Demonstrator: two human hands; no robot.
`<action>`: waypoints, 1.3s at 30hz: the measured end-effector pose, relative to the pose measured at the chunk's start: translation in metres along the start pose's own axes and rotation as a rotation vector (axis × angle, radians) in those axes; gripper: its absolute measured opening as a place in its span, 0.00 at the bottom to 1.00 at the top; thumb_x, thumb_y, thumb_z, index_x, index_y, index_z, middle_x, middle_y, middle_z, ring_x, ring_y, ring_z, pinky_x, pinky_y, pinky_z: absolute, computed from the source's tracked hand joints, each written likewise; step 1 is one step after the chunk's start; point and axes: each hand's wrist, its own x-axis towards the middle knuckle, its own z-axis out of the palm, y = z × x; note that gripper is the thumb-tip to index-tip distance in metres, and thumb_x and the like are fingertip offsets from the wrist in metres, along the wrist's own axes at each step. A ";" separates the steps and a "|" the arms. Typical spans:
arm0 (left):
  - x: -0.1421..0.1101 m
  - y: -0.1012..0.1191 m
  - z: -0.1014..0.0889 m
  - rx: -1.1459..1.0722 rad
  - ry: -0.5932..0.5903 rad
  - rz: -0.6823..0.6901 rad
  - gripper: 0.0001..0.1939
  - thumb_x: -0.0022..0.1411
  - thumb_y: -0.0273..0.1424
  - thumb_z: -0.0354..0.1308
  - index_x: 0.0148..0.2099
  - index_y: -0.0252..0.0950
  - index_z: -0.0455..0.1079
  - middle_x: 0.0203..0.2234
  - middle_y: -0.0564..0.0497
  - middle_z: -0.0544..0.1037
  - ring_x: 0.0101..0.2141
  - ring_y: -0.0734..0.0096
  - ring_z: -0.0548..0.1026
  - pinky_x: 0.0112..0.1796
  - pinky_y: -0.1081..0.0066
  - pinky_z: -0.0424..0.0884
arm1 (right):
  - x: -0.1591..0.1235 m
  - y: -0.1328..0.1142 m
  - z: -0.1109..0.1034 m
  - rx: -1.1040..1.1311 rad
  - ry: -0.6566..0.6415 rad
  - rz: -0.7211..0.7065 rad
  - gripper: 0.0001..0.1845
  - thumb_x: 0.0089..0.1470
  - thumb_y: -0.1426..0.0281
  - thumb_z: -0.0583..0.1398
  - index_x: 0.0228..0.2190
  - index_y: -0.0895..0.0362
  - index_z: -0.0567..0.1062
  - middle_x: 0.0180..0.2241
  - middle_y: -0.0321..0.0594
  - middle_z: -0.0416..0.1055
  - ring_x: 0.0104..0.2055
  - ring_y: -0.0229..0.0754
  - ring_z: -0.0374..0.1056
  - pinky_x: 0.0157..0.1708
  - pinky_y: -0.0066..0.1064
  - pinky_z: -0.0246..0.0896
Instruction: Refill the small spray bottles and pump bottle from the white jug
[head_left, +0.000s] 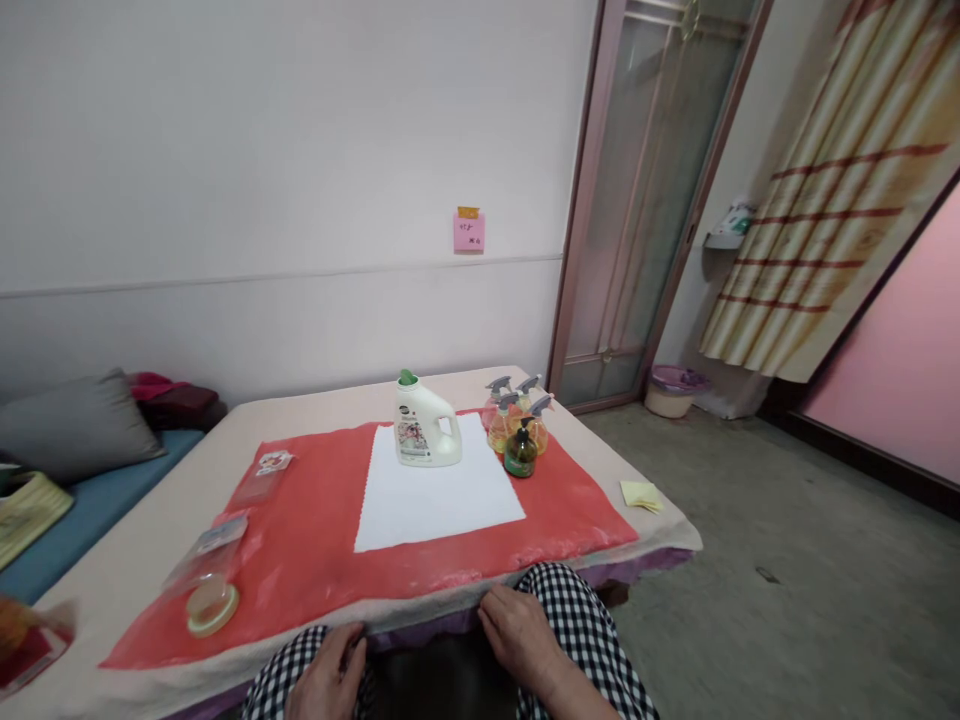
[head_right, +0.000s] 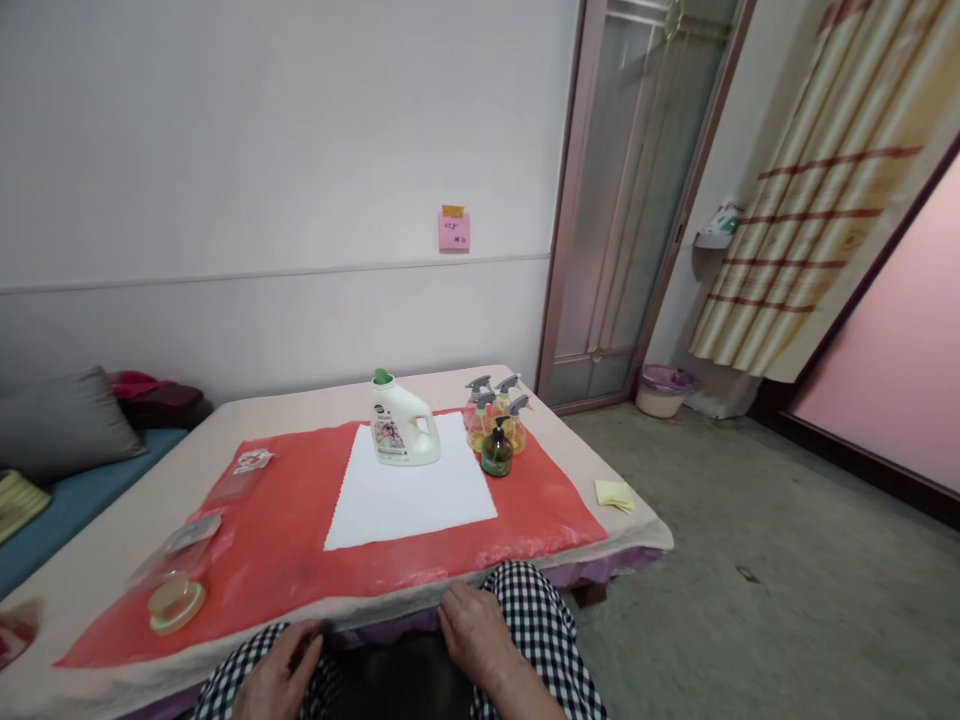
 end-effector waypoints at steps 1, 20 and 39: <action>0.000 0.001 0.000 0.002 0.005 0.006 0.15 0.62 0.43 0.52 0.46 0.47 0.76 0.43 0.55 0.83 0.42 0.66 0.82 0.39 0.73 0.76 | 0.000 0.000 0.000 0.001 -0.001 -0.001 0.09 0.58 0.77 0.54 0.29 0.53 0.68 0.28 0.34 0.72 0.30 0.38 0.69 0.31 0.31 0.53; 0.000 -0.002 0.003 0.026 0.047 0.031 0.14 0.62 0.42 0.53 0.45 0.49 0.77 0.42 0.58 0.84 0.40 0.67 0.83 0.36 0.73 0.76 | 0.000 0.000 -0.001 0.014 -0.045 0.030 0.08 0.56 0.78 0.55 0.29 0.53 0.69 0.28 0.34 0.73 0.31 0.37 0.70 0.30 0.30 0.54; -0.003 0.004 -0.003 -0.004 0.052 0.032 0.14 0.61 0.42 0.53 0.44 0.48 0.77 0.42 0.56 0.84 0.40 0.67 0.82 0.39 0.73 0.75 | 0.000 -0.002 -0.003 0.006 -0.067 0.035 0.08 0.57 0.77 0.54 0.30 0.53 0.69 0.29 0.35 0.74 0.32 0.37 0.70 0.31 0.29 0.55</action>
